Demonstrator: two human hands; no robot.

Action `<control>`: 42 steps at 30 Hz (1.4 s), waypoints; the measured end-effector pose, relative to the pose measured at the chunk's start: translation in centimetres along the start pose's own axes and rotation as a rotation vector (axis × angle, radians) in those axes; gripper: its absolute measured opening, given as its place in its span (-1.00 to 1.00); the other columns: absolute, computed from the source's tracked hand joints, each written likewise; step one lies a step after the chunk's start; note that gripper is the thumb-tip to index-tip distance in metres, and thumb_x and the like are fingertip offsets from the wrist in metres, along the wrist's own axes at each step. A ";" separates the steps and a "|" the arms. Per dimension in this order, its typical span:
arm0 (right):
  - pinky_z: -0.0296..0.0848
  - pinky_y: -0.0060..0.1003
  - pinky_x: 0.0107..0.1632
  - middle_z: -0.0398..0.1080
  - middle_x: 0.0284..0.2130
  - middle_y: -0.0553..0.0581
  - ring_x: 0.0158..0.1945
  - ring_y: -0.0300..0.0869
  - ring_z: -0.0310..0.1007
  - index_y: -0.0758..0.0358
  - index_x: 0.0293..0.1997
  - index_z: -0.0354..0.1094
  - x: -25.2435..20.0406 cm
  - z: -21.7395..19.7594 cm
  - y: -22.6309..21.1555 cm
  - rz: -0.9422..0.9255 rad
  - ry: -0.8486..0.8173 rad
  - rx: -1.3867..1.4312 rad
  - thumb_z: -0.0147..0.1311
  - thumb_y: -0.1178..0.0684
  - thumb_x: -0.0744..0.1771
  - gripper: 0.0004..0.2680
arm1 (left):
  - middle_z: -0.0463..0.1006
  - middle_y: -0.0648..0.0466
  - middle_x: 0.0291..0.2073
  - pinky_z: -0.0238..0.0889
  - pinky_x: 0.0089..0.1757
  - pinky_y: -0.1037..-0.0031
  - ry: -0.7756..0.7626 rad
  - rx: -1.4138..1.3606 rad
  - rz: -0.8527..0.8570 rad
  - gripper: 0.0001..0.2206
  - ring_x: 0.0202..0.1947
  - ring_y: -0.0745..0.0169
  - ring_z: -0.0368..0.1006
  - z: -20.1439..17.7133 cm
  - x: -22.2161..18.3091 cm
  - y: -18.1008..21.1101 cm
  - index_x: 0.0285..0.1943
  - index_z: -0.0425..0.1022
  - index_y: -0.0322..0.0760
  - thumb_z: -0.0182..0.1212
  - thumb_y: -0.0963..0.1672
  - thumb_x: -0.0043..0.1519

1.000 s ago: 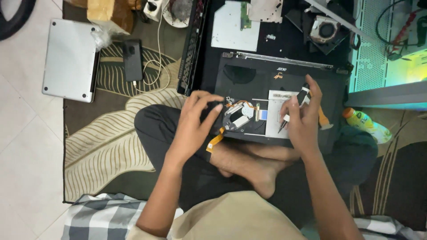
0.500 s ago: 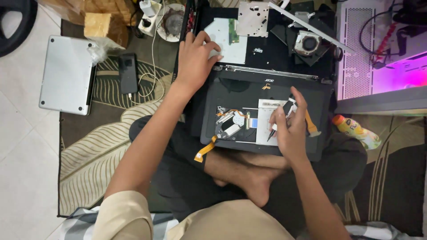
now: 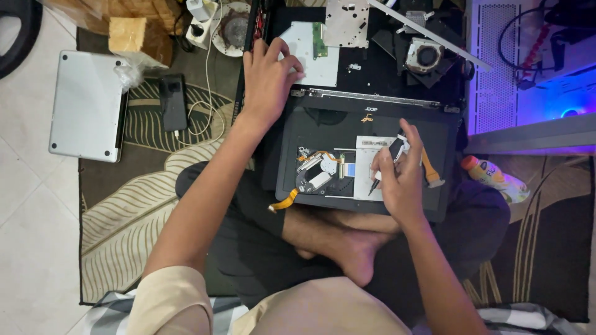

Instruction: Unscrewing a drive connector from a laptop and detaching the ribbon cable.

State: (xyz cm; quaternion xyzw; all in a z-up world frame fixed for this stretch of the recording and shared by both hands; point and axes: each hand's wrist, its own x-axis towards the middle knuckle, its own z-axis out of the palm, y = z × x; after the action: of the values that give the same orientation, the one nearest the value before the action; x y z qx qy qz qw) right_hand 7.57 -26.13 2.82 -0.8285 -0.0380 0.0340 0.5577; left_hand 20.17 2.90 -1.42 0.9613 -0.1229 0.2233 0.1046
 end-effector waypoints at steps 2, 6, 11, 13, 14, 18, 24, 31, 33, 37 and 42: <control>0.37 -0.43 -0.51 0.37 -0.51 0.12 -0.63 -0.28 0.23 0.14 0.48 -0.11 0.0 0.0 0.0 0.002 -0.001 0.010 -0.18 0.06 0.46 -0.63 | 0.39 0.12 -0.14 0.06 -0.23 0.16 0.013 -0.004 0.010 -0.92 -0.14 -0.08 0.21 0.0 0.0 0.0 -0.27 0.67 -0.07 0.50 -0.14 0.13; 0.40 -0.43 -0.52 0.38 -0.43 0.17 -0.56 -0.29 0.29 0.14 0.49 -0.12 0.0 0.0 0.1 0.003 -0.012 0.042 -0.19 0.08 0.47 -0.63 | 0.38 0.11 -0.13 0.00 -0.26 0.19 0.026 -0.014 0.038 -0.95 -0.19 -0.05 0.16 0.2 0.1 0.0 -0.26 0.65 -0.16 0.44 -0.16 0.20; 0.40 -0.44 -0.48 0.40 -0.42 0.14 -0.55 -0.29 0.31 0.12 0.50 -0.12 -0.1 -0.2 0.3 0.017 -0.011 0.031 -0.18 0.02 0.47 -0.63 | 0.29 0.01 -0.10 -0.03 -0.22 0.25 0.067 -0.093 -0.030 -0.88 -0.13 -0.04 0.16 -1.8 -0.6 1.4 -0.19 0.44 -0.20 0.33 -0.21 0.30; 0.38 -0.44 -0.50 0.38 -0.47 0.12 -0.60 -0.27 0.29 0.13 0.50 -0.13 -0.2 -0.3 0.0 0.020 -0.019 0.038 -0.18 -0.02 0.48 -0.62 | 0.26 -0.01 -0.08 -0.08 -0.21 0.28 0.080 -0.176 -0.087 -0.89 -0.12 -0.03 0.14 -3.9 -1.4 2.8 -0.13 0.39 -0.21 0.27 -0.20 0.36; 0.46 -0.35 -0.32 0.34 -0.13 0.23 -0.35 -0.20 0.41 0.06 0.48 -0.16 -0.3 -0.4 -0.3 0.037 -0.030 0.040 -0.17 -0.04 0.47 -0.62 | 0.28 0.02 -0.07 -0.05 -0.15 0.31 0.079 -0.308 -0.158 -0.93 -0.08 0.02 0.16 -5.4 -1.9 3.9 -0.10 0.38 -0.19 0.19 -0.18 0.39; 0.38 -0.41 -0.54 0.35 -0.44 0.19 -0.47 -0.17 0.36 0.11 0.57 -0.31 0.2 -0.9 0.7 -0.073 -0.085 0.181 -0.18 0.12 0.48 -0.55 | 0.26 0.13 -0.15 0.04 0.02 0.20 0.132 -0.768 -0.255 -0.95 0.00 0.03 0.25 -11.6 -5.2 8.8 -0.12 0.34 -0.21 0.04 -0.19 0.42; 0.46 -0.38 -0.44 0.37 -0.32 0.28 -0.39 -0.12 0.44 0.04 0.57 -0.48 0.5 -2.0 -0.2 -0.128 -0.219 0.190 -0.09 0.32 0.42 -0.40 | 0.41 0.04 -0.28 0.14 -0.04 0.37 0.078 -1.410 -0.574 -0.91 -0.16 0.20 0.27 -13.7 -14.1 15.7 -0.21 0.39 -0.36 0.08 -0.23 0.39; 0.67 -0.22 -0.36 0.42 -0.30 0.42 -0.28 0.02 0.52 -0.06 0.53 -0.46 -5.8 -0.9 -2.1 -0.125 -0.115 0.485 0.06 0.30 0.36 -0.33 | 0.48 0.10 -0.07 0.35 -0.13 0.58 -0.188 -2.052 -1.237 -0.81 -0.10 0.29 0.50 -7.4 -23.1 20.8 0.09 0.40 -0.22 0.13 -0.08 0.38; 0.56 -0.11 0.03 0.41 -0.23 0.35 -0.23 -0.02 0.51 -0.09 0.45 -0.36 -8.5 -0.6 -3.5 0.015 -0.155 0.569 0.05 0.19 0.38 -0.43 | 0.60 0.05 -0.09 0.43 -0.10 0.51 -0.091 -2.304 -1.421 -0.86 -0.15 0.23 0.56 -6.4 -23.9 21.8 0.03 0.46 -0.22 0.17 -0.13 0.35; 0.61 -0.13 0.02 0.49 -0.14 0.39 -0.12 0.01 0.58 -0.01 0.45 -0.30 -12.3 -0.1 -2.0 0.035 -0.071 0.556 0.03 0.13 0.39 -0.48 | 0.56 -0.03 0.18 0.45 -0.09 0.56 -0.164 -2.383 -1.413 -0.87 -0.10 0.31 0.58 -7.3 -23.4 23.2 -0.03 0.45 -0.10 0.19 -0.07 0.32; 0.45 -0.28 -0.38 0.26 -0.35 0.31 -0.50 -0.11 0.41 0.06 0.30 -0.24 -15.7 1.0 4.9 -0.268 0.288 0.124 0.02 0.39 0.34 -0.50 | 0.65 -0.04 -0.11 0.49 -0.07 0.45 -0.198 -2.406 -1.456 -0.84 -0.11 0.22 0.61 -7.2 -24.2 24.1 -0.01 0.45 -0.24 0.16 -0.08 0.36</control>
State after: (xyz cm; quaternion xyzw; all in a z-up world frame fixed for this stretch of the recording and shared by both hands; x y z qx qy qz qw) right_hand -8.05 -28.60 -1.87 -0.7765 -0.0657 -0.1573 0.6066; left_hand -10.63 -13.55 -2.56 0.1446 0.2750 -0.1878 0.9318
